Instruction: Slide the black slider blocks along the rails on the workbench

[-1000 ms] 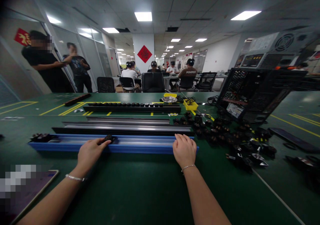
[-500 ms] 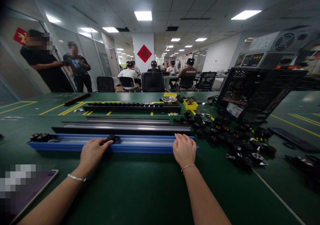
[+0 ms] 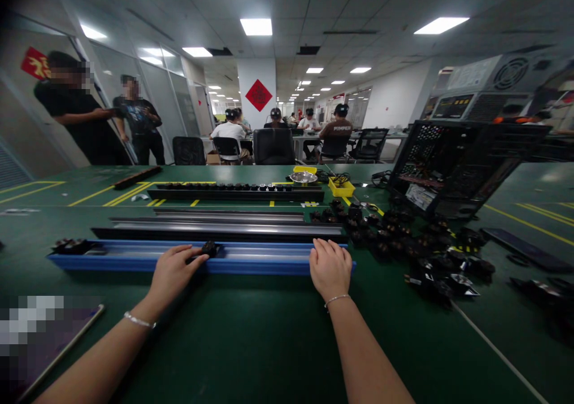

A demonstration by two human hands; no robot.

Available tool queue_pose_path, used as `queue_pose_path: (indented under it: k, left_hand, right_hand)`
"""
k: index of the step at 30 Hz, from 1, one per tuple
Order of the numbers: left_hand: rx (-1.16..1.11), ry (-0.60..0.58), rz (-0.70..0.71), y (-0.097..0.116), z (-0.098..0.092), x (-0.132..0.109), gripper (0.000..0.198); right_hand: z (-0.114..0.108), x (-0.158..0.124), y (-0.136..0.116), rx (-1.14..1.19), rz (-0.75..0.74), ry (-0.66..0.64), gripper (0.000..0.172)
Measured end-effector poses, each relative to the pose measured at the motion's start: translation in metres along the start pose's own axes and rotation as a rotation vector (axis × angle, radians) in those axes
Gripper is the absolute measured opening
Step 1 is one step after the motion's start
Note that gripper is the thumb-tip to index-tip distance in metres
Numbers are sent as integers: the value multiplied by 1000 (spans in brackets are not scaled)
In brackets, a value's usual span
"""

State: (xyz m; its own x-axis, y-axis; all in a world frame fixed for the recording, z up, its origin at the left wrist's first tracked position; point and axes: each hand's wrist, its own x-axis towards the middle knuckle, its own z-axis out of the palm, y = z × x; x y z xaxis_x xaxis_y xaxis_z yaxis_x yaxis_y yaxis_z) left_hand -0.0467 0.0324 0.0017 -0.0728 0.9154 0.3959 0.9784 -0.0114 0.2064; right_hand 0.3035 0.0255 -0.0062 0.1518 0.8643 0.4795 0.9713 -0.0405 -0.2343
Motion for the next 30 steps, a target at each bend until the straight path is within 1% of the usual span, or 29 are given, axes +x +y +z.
queue_pose_path:
  k: [6, 13, 17, 23, 30]
  left_hand:
    - [5, 25, 49, 1, 3, -2, 37]
    - [0, -50, 64, 8, -3, -3, 38]
    - [-13, -71, 69, 11, -2, -3, 39]
    - [-57, -37, 120, 10, 4, -5, 39]
    - [-128, -26, 182, 10, 7, -7, 39]
  right_hand:
    - [1, 0, 0, 26, 7, 4, 42]
    - [-1, 0, -1, 21, 18, -21, 42]
    - [0, 0, -1, 23, 18, -15, 43]
    - [1, 0, 0, 22, 13, -2, 41]
    - [4, -1, 1, 9, 3, 20, 40]
